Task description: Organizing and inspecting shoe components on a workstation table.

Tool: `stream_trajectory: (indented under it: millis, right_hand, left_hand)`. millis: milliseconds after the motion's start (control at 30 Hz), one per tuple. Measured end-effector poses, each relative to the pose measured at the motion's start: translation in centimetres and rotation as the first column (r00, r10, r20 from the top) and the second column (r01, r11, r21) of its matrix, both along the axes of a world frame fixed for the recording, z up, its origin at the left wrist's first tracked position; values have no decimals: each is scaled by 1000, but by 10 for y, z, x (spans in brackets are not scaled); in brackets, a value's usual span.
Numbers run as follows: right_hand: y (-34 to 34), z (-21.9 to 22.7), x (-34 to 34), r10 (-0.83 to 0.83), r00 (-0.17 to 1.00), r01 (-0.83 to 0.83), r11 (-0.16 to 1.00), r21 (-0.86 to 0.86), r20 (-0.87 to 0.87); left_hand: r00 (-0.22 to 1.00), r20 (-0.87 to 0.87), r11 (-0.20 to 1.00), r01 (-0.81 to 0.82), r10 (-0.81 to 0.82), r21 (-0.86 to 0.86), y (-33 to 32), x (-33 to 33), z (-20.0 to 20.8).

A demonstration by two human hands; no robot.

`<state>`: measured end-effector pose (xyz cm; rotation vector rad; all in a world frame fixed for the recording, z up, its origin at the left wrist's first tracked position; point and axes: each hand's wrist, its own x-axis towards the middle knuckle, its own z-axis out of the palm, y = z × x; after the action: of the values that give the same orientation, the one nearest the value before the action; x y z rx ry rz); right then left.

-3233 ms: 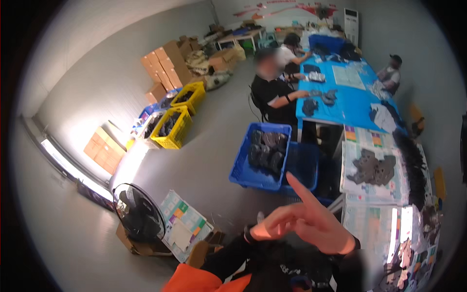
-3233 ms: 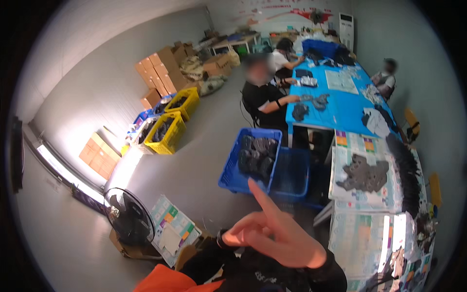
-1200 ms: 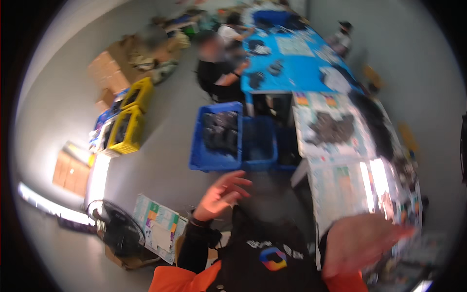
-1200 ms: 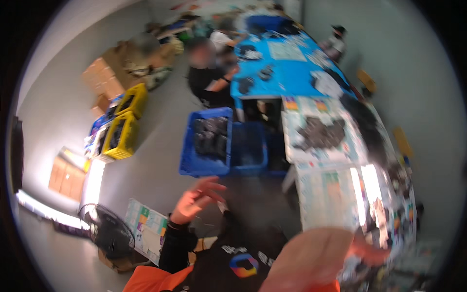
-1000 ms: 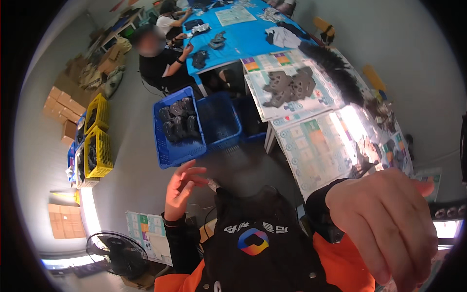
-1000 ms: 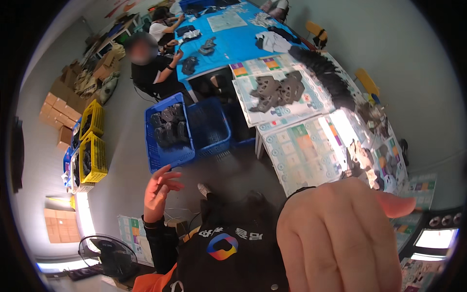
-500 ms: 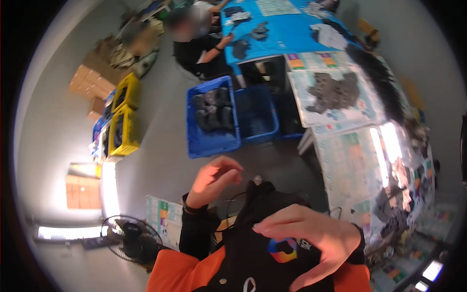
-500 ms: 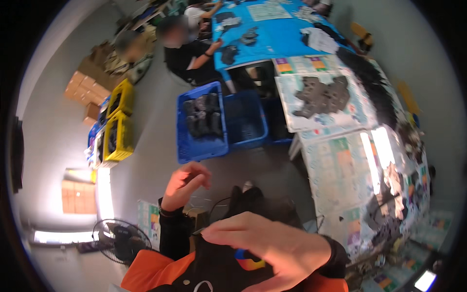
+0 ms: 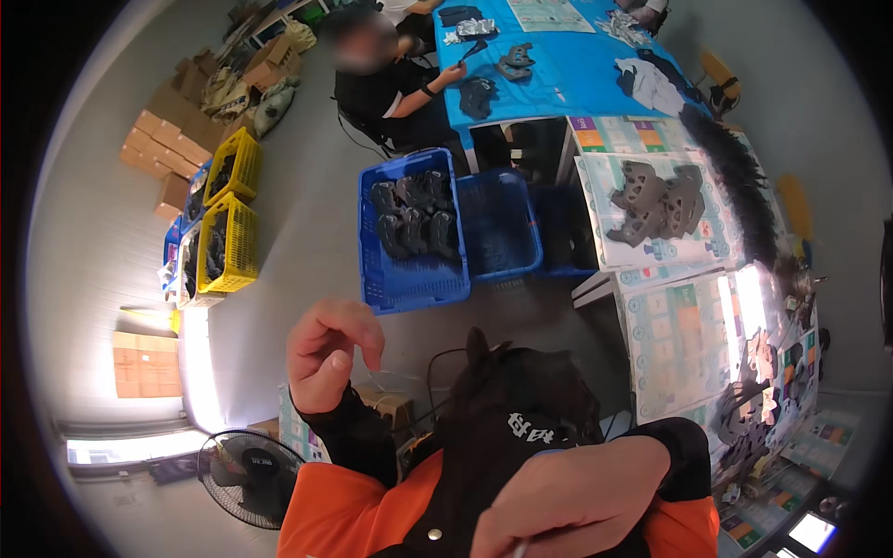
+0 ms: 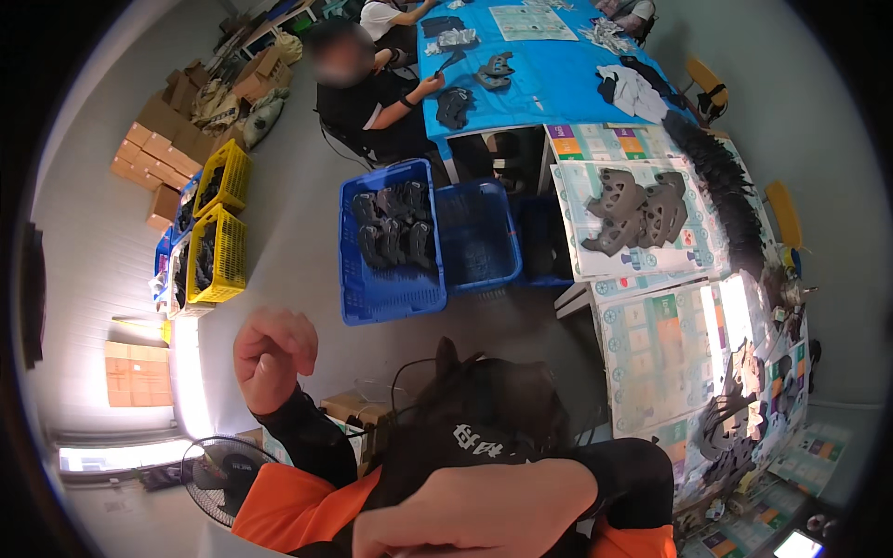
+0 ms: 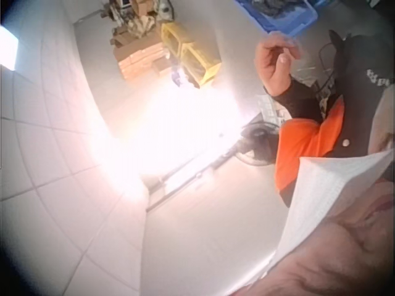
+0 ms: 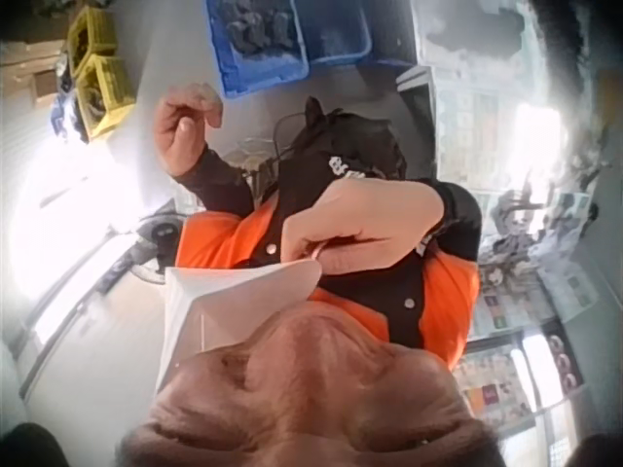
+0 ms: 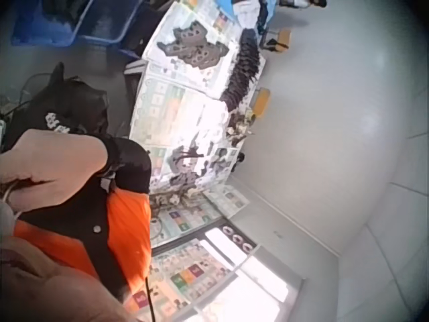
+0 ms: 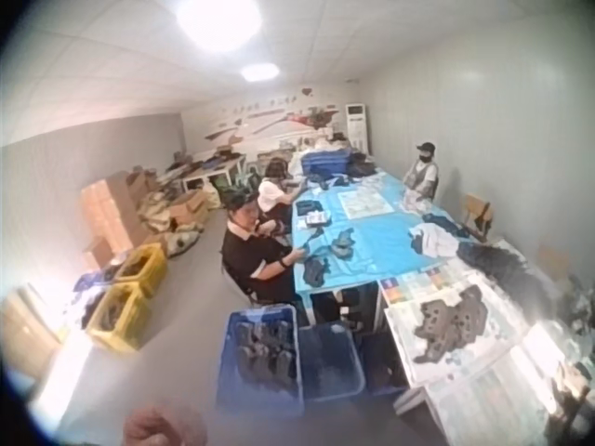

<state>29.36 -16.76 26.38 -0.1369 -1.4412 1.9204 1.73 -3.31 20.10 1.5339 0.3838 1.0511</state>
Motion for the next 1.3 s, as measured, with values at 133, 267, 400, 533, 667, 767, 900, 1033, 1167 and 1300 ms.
stream_trajectory:
  millis: [133, 267, 400, 533, 667, 767, 900, 1033, 1167, 1300]
  right_hand:
    - [24, -5, 1, 268, 956, -275, 960, 44, 117]
    - [41, 2, -17, 59, 998, -59, 986, 156, 2]
    - [45, 6, -32, -50, 983, 79, 984, 161, -178]
    - [45, 18, -33, -97, 989, 112, 984, 140, -116]
    - [36, 16, -28, -131, 989, 133, 991, 28, -68]
    - [37, 22, -27, -78, 987, 73, 997, -38, -138]
    - [25, 0, -15, -11, 935, 33, 998, 56, -354]
    - [41, 25, -23, 30, 886, -36, 999, -5, -463]
    - [30, 21, -26, 194, 787, -187, 980, 73, -585]
    - [13, 45, -7, 190, 712, -58, 975, 212, -676]
  left_hand:
    - [999, 33, 998, 22, -20, -60, 24, -8, 0]
    - [994, 25, 990, 111, -110, -91, 44, -15, -6]
    - [987, 43, 983, 159, -156, -94, 52, -21, -7]
    - [958, 175, 969, 241, -227, -60, 52, -29, -4]
    - [902, 279, 940, 341, -329, 6, 53, -28, -10]
    - [848, 237, 874, 419, -473, 245, 36, -28, 31]
    - [614, 162, 629, 703, -772, 331, 40, -4, 83]
    - [525, 163, 542, 736, -835, 406, 18, 23, 109]
    - [455, 288, 537, 741, -843, 403, -4, 27, 100]
    - [452, 350, 554, 779, -821, 294, -14, 61, 85]
